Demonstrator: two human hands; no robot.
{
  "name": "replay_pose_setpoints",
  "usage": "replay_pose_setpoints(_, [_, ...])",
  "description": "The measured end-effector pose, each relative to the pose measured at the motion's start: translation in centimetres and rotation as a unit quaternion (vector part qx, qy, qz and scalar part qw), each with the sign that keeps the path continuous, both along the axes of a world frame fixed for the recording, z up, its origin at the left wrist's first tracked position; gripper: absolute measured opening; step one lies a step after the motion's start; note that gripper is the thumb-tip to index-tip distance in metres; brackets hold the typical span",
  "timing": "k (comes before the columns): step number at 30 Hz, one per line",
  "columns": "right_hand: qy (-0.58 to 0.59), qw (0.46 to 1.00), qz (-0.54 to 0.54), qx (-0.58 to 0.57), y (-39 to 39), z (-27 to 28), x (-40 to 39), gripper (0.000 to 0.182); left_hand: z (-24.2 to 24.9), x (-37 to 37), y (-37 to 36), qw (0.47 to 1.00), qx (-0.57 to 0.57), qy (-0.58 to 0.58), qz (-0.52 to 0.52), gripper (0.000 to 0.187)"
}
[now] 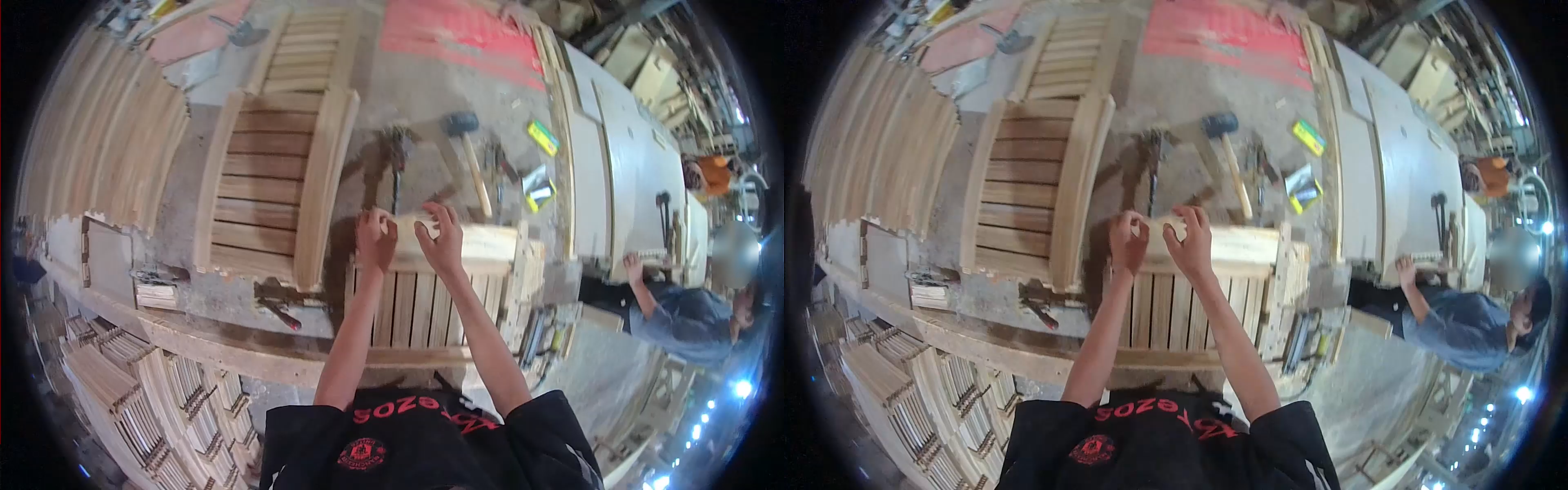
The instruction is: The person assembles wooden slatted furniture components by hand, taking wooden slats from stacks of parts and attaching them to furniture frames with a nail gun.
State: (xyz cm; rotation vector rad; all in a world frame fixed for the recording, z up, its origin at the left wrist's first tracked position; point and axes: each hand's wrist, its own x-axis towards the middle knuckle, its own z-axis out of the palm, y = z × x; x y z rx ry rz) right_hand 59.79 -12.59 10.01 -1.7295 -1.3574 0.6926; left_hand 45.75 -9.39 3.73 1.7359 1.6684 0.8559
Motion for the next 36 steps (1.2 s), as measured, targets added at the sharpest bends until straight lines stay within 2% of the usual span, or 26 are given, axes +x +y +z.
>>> replay_pose_setpoints(1, [-0.051, 0.997, 0.012, 0.057, 2.2, -0.3, -0.1, 0.037, -0.7, 0.4, 0.8, 1.0, 0.009, 0.025, 0.002, 0.022])
replay_pose_setpoints(3, [-0.15, 0.971, 0.024, 0.186, 7.6, -1.8, -0.2, 0.04, -1.7, 1.2, 2.1, 0.999, 0.031, 0.039, -0.003, 0.044])
replay_pose_setpoints(5, [-0.138, 0.965, 0.091, 0.205, 11.6, -3.5, -0.3, 0.043, -3.5, 2.5, 3.5, 0.996, 0.038, 0.084, 0.02, 0.062])
replay_pose_setpoints(6, [-0.15, 0.955, 0.115, 0.229, 13.2, -5.3, -0.4, 0.042, -6.1, 2.9, 4.0, 0.99, 0.075, 0.118, 0.014, 0.07])
replay_pose_setpoints(7, [-0.166, 0.952, 0.154, 0.207, 14.2, -7.3, -0.6, 0.036, -4.3, 3.2, 4.8, 0.995, 0.044, 0.09, -0.005, 0.078])
replay_pose_setpoints(8, [-0.136, 0.959, 0.197, 0.149, 14.9, -6.8, -1.2, 0.021, -4.4, 3.5, 5.4, 0.996, 0.046, 0.08, -0.006, 0.078])
replay_pose_setpoints(9, [-0.273, 0.928, 0.23, 0.107, 15.1, -6.9, -0.9, 0.01, -2.2, 3.8, 5.2, 0.981, -0.098, 0.166, -0.027, 0.083])
replay_pose_setpoints(10, [-0.14, 0.947, 0.246, 0.152, 16.1, -7.6, -0.3, 0.019, -8.3, 3.8, 5.3, 0.986, 0.049, 0.159, 0.013, 0.092])
replay_pose_setpoints(13, [-0.135, 0.969, 0.142, 0.148, 18.6, -9.6, -1.1, 0.024, -7.1, 3.8, 5.4, 0.985, 0.003, 0.174, 0.009, 0.081])
replay_pose_setpoints(15, [-0.112, 0.976, 0.11, 0.151, 18.9, -9.6, -1.4, 0.023, -9.0, 3.1, 4.8, 0.989, -0.009, 0.147, -0.012, 0.075])
replay_pose_setpoints(18, [-0.009, 1.0, -0.016, 0.024, 28.0, -4.7, 0.6, 0.023, -7.5, 3.2, 4.7, 0.988, -0.028, 0.151, -0.013, 0.068])
replay_pose_setpoints(20, [0.015, 0.998, -0.05, -0.021, 32.8, -4.1, 1.0, 0.026, -9.0, 3.2, 4.6, 0.996, -0.036, 0.085, 0.008, 0.065])
replay_pose_setpoints(21, [0.027, 0.998, -0.043, -0.048, 34.3, -5.1, 1.4, 0.026, -9.5, 3.0, 4.6, 0.998, -0.037, 0.052, 0.021, 0.063])
replay_pose_setpoints(22, [0.037, 0.996, -0.032, -0.071, 35.5, -5.5, 2.0, 0.026, -7.9, 2.9, 4.7, 0.998, -0.048, 0.013, 0.034, 0.058])
replay_pose_setpoints(25, [0.062, 0.992, -0.053, -0.093, 35.1, -4.5, 2.4, 0.025, -8.4, 1.7, 4.6, 0.998, -0.038, -0.039, 0.031, 0.047])
replay_pose_setpoints(28, [0.02, 0.994, -0.094, -0.06, 34.1, -4.6, 1.6, 0.025, -6.1, 0.2, 2.5, 0.998, 0.033, -0.034, 0.045, 0.036])
replay_pose_setpoints(31, [0.008, 0.996, -0.059, -0.062, 32.7, -4.5, 1.3, 0.026, -1.1, -2.4, -2.5, 0.992, 0.023, -0.101, -0.078, 0.025])
replay_pose_setpoints(33, [0.066, 0.99, 0.008, -0.123, 30.6, -4.6, 1.5, 0.027, 1.3, -6.2, -6.7, 0.977, -0.074, -0.111, -0.169, 0.043])
replay_pose_setpoints(35, [0.108, 0.985, 0.059, -0.122, 27.7, -4.2, 1.4, 0.027, 1.7, -9.2, -11.3, 0.996, 0.075, 0.013, -0.04, 0.016])
replay_pose_setpoints(36, [0.122, 0.985, 0.075, -0.097, 25.5, -4.0, 0.8, 0.027, 4.5, -11.1, -11.5, 0.997, 0.075, 0.023, -0.016, 0.011])
